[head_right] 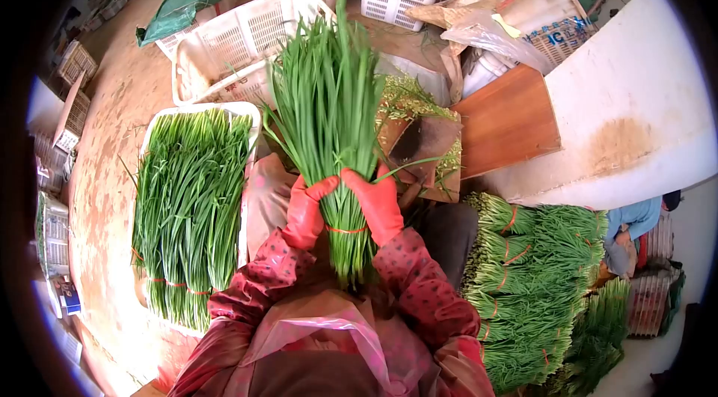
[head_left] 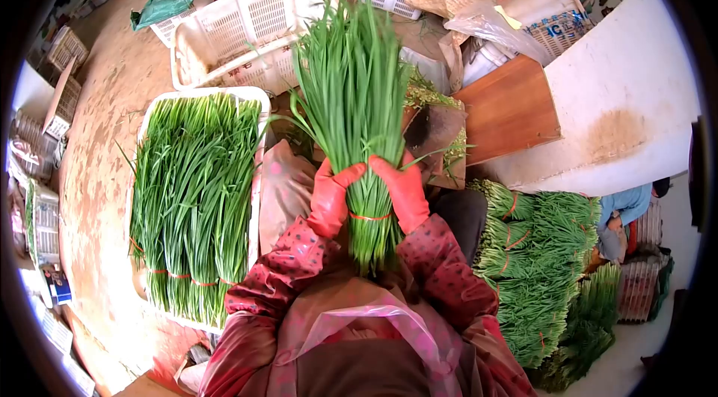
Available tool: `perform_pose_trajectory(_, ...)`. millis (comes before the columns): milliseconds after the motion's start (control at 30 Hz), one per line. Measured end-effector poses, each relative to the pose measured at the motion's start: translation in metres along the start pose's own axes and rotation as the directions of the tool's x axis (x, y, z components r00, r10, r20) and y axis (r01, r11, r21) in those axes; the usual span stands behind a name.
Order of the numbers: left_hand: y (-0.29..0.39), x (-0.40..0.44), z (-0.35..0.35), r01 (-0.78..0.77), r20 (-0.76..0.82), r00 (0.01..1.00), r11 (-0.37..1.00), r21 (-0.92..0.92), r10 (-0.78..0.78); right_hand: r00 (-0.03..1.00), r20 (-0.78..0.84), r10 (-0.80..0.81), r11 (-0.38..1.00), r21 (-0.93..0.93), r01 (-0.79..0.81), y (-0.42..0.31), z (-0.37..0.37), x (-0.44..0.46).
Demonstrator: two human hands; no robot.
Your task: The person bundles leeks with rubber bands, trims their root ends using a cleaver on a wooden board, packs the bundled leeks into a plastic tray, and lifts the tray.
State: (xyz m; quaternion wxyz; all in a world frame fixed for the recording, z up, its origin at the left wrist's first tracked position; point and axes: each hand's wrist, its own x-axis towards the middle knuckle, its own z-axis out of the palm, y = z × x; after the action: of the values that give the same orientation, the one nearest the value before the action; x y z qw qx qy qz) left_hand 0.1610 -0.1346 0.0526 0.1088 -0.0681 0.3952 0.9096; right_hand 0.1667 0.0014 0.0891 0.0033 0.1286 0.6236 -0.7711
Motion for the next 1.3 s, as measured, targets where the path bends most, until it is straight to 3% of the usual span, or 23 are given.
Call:
perform_pose_trajectory(167,0.004,-0.005,0.004,0.096,0.035,0.995,0.970,-0.223,-0.091,0.993,-0.119,-0.011,0.992,0.120,0.025,0.013,-0.024,-0.003)
perform_pose_trajectory(400,-0.002,-0.007,0.001,0.200,0.147,0.975,0.946,-0.257,-0.166,0.990,-0.143,-0.014,0.969,0.241,0.048,0.006,-0.031,-0.022)
perform_pose_trajectory(433,-0.002,-0.002,-0.002,0.220,0.184,0.965,0.957,-0.188,-0.186,0.989,-0.147,-0.011,0.970,0.239,0.046,0.000,-0.027,-0.024)
perform_pose_trajectory(533,0.011,-0.008,0.021,-0.059,0.114,0.993,0.989,0.138,0.044,0.989,-0.139,-0.052,0.997,0.051,0.060,-0.015,-0.015,-0.028)
perform_pose_trajectory(567,0.013,-0.008,0.028,-0.058,0.111,0.993,0.989,0.137,0.043,0.989,-0.138,-0.050,0.997,0.049,0.057,-0.015,-0.012,-0.027)
perform_pose_trajectory(633,0.017,-0.004,0.036,-0.151,0.086,0.988,0.915,0.374,0.128,0.974,-0.040,-0.225,0.965,-0.145,0.217,-0.012,-0.006,-0.028)
perform_pose_trajectory(667,0.013,0.005,0.032,-0.091,0.059,0.995,0.965,0.247,0.079,0.973,0.002,-0.232,0.940,-0.255,0.225,-0.017,-0.003,-0.029)
perform_pose_trajectory(700,0.011,0.009,0.023,-0.093,0.056,0.995,0.964,0.249,0.082,0.973,0.005,-0.231,0.941,-0.253,0.225,-0.014,-0.007,-0.028)
perform_pose_trajectory(767,0.010,0.015,0.007,0.115,0.037,0.992,0.990,0.076,-0.118,0.976,0.033,-0.214,0.969,-0.116,0.216,-0.007,-0.021,-0.027)
perform_pose_trajectory(833,0.008,0.013,0.011,0.093,-0.037,0.995,0.995,0.042,-0.091,0.991,0.028,-0.131,0.991,-0.035,0.132,-0.019,-0.020,-0.030)
perform_pose_trajectory(900,0.006,0.010,0.011,0.029,-0.105,0.994,0.986,0.165,-0.011,0.995,0.077,-0.070,0.997,0.040,0.067,-0.021,-0.016,-0.028)
perform_pose_trajectory(933,0.009,0.007,0.016,0.013,-0.102,0.995,0.967,0.256,0.014,0.993,0.099,-0.059,0.972,-0.222,0.080,-0.017,-0.016,-0.023)
perform_pose_trajectory(967,0.010,0.008,0.015,0.011,-0.098,0.995,0.967,0.256,0.014,0.995,0.097,0.001,0.990,-0.143,0.013,-0.011,-0.011,-0.021)
perform_pose_trajectory(1033,0.012,0.008,0.010,0.087,-0.038,0.996,0.990,0.109,-0.084,0.999,0.022,0.049,0.999,-0.004,-0.049,-0.004,-0.014,-0.017)
perform_pose_trajectory(1133,0.008,0.003,0.001,0.052,-0.010,0.999,0.998,0.036,-0.052,0.999,0.002,0.044,0.992,0.115,-0.044,0.010,-0.031,-0.019)
perform_pose_trajectory(1300,0.014,-0.005,0.004,0.168,0.122,0.981,0.975,-0.143,-0.151,0.995,-0.091,0.048,0.993,0.111,-0.038,-0.002,-0.022,-0.029)
